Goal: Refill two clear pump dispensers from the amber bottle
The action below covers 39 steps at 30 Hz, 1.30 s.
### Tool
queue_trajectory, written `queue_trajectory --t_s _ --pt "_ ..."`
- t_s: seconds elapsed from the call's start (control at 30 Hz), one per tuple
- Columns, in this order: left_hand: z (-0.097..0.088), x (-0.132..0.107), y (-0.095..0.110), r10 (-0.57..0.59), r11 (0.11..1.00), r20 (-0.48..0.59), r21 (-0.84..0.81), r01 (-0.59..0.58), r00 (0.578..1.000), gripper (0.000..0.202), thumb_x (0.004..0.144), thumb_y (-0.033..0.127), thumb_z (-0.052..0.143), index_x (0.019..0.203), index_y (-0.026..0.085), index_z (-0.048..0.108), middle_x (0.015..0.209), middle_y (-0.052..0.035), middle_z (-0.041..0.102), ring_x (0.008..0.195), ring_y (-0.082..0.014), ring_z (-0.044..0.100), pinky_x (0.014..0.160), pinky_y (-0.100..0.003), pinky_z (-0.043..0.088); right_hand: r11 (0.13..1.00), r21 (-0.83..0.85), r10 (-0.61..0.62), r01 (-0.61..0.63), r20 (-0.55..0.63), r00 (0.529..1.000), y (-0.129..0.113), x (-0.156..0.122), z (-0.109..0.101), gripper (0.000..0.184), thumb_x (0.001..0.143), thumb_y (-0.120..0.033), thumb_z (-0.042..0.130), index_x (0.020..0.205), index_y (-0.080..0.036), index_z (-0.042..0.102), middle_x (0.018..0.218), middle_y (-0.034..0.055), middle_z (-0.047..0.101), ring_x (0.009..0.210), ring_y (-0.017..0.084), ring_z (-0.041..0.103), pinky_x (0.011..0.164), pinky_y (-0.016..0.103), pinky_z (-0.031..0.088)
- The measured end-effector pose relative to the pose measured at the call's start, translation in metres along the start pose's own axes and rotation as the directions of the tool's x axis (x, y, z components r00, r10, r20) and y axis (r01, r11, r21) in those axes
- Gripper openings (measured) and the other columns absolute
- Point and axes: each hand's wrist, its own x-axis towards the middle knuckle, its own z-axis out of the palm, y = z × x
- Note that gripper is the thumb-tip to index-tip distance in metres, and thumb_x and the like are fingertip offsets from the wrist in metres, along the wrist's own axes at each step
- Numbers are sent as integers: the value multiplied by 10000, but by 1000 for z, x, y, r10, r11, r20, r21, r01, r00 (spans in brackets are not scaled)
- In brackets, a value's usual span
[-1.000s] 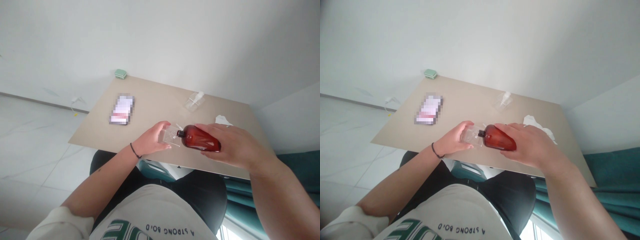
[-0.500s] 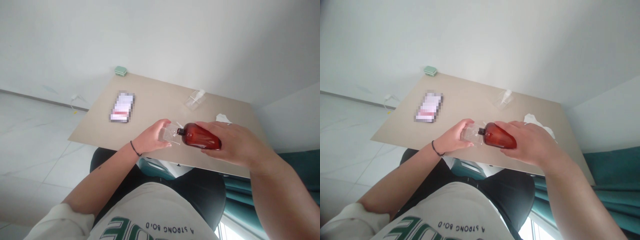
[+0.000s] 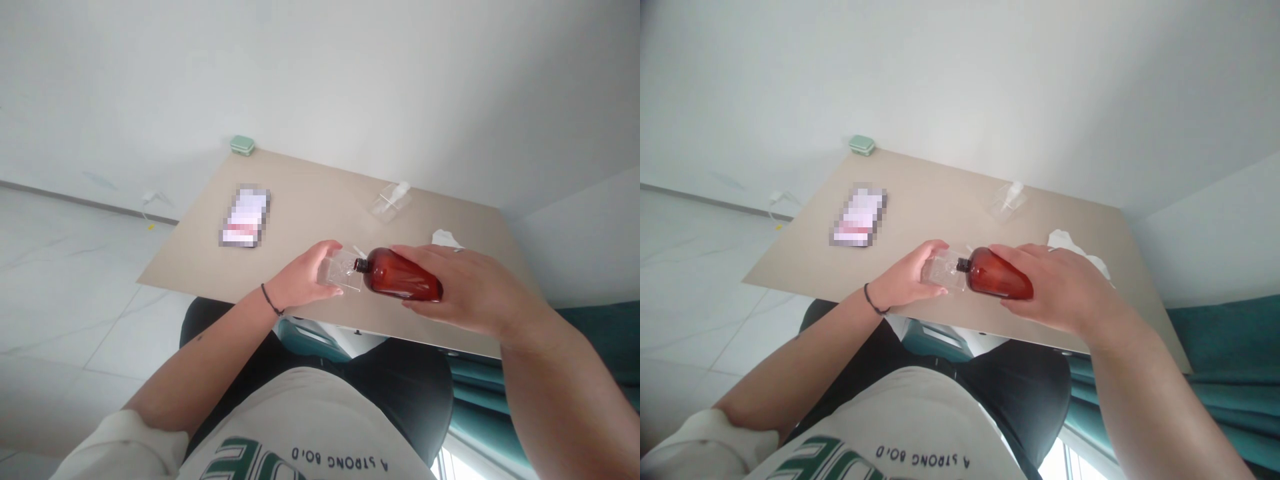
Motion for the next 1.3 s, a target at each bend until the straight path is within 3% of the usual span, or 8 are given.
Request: queue_trajectory --t_s 0.77,1.3 --pt "0 0 1 1 1000 -7 -12 -1 1000 793 733 326 837 1424 222 461 1455 -156 571 1338 -372 582 1154 -576 456 1000 -9 -11 11 -12 1000 -1 0 -2 702 763 -587 622 1435 -387 571 1132 74 765 887 344 700 677 411 478" --pt "0 0 1 -5 1000 -4 -7 5 1000 816 739 330 828 1441 198 433 1484 -174 552 1369 -364 565 1179 -552 438 1000 -9 -8 8 9 1000 -2 0 -3 704 776 -594 593 1449 -394 548 1171 77 753 915 352 698 710 444 508"
